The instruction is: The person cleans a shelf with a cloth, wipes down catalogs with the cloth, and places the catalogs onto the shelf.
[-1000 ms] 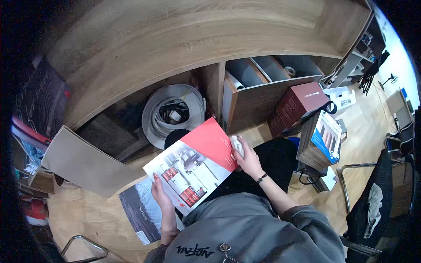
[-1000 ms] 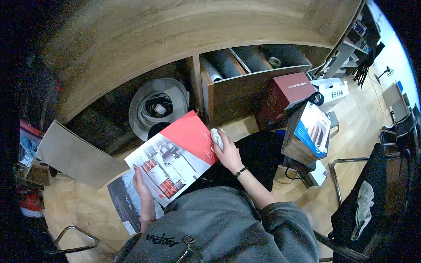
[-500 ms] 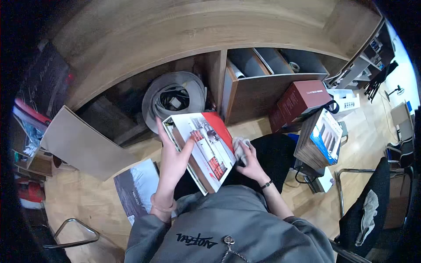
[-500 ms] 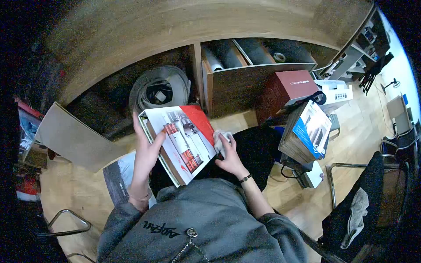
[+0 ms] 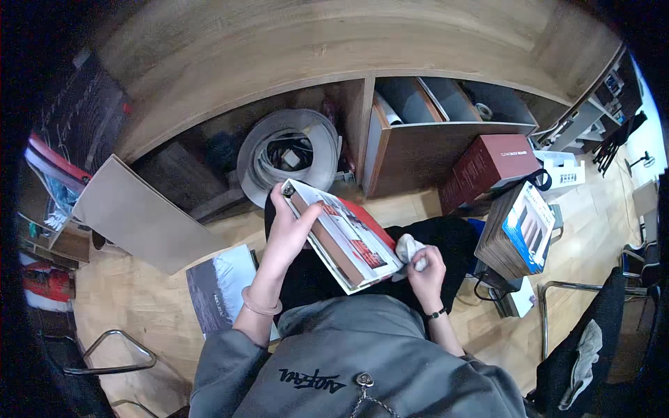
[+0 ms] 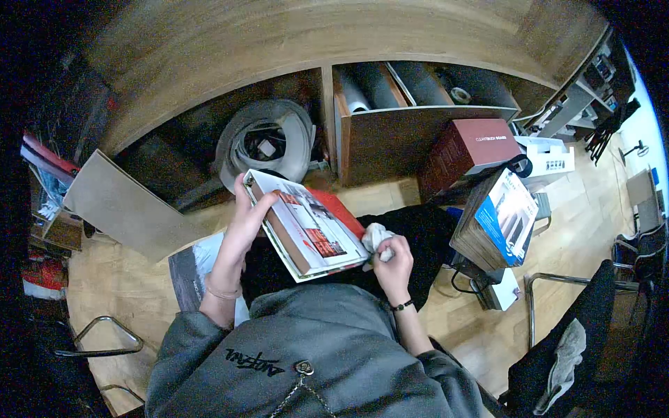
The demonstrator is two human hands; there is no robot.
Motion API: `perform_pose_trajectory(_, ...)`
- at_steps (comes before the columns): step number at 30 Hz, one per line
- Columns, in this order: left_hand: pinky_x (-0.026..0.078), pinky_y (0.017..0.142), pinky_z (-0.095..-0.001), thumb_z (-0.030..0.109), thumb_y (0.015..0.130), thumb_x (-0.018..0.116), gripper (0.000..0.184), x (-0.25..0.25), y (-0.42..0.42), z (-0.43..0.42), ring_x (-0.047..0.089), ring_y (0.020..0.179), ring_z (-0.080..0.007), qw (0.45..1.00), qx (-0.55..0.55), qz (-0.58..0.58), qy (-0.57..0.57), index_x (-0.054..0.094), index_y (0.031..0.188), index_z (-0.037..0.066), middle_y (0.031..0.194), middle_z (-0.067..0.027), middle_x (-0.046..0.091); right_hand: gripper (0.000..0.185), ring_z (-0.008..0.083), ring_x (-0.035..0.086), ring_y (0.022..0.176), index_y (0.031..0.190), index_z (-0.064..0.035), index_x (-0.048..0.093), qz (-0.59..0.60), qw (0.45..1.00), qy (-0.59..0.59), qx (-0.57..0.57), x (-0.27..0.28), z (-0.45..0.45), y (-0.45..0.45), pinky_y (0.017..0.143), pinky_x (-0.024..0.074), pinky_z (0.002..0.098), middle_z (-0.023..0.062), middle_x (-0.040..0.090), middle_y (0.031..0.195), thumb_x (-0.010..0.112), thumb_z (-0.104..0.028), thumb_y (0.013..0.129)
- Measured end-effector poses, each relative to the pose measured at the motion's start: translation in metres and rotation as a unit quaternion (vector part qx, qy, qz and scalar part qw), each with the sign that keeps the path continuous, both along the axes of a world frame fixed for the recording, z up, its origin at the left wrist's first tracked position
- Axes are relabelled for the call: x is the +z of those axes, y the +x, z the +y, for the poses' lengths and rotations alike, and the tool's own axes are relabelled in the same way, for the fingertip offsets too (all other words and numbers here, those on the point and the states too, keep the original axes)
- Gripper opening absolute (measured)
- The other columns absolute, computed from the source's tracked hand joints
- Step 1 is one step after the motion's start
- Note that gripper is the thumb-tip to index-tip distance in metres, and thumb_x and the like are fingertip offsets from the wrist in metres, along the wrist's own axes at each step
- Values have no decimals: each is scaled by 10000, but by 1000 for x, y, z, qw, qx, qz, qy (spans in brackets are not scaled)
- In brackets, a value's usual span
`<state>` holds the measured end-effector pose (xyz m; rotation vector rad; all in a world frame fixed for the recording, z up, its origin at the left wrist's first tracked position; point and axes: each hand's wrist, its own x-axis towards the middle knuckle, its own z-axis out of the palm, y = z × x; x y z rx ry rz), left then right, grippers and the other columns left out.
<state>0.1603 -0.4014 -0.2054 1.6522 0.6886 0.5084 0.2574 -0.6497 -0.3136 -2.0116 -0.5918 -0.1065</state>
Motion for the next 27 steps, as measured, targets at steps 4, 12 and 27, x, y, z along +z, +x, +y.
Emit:
perform_pose_trajectory(4, 507, 771, -377, 227, 805, 633, 783, -2, 5, -7, 561, 981, -269, 993, -23, 2, -112, 86, 1340, 60, 1160, -198, 452, 174, 266, 561, 839, 668, -26, 482, -7, 999, 43, -20, 20, -33, -4, 767, 439, 320, 132, 552, 847, 599, 78, 593)
perform_pose_trajectory(12, 560, 672, -419, 300, 786, 620, 821, -10, 20, -21, 519, 1043, -293, 976, -39, 38, -213, 54, 1336, 75, 1203, -204, 390, 174, 319, 545, 1007, 685, -35, 551, -165, 937, 95, -292, 37, -63, 10, 834, 442, 373, 187, 562, 1024, 546, 123, 612)
perform_pose_trajectory(27, 561, 672, -416, 271, 783, 596, 847, -22, 0, -32, 525, 1059, -296, 974, -14, 33, -225, -9, 1349, 96, 1230, -212, 363, 619, 375, 325, 1228, 1224, -131, 542, -23, 966, -138, 217, 84, -15, 2, 1023, 293, 433, 183, 301, 1350, 743, -137, 639)
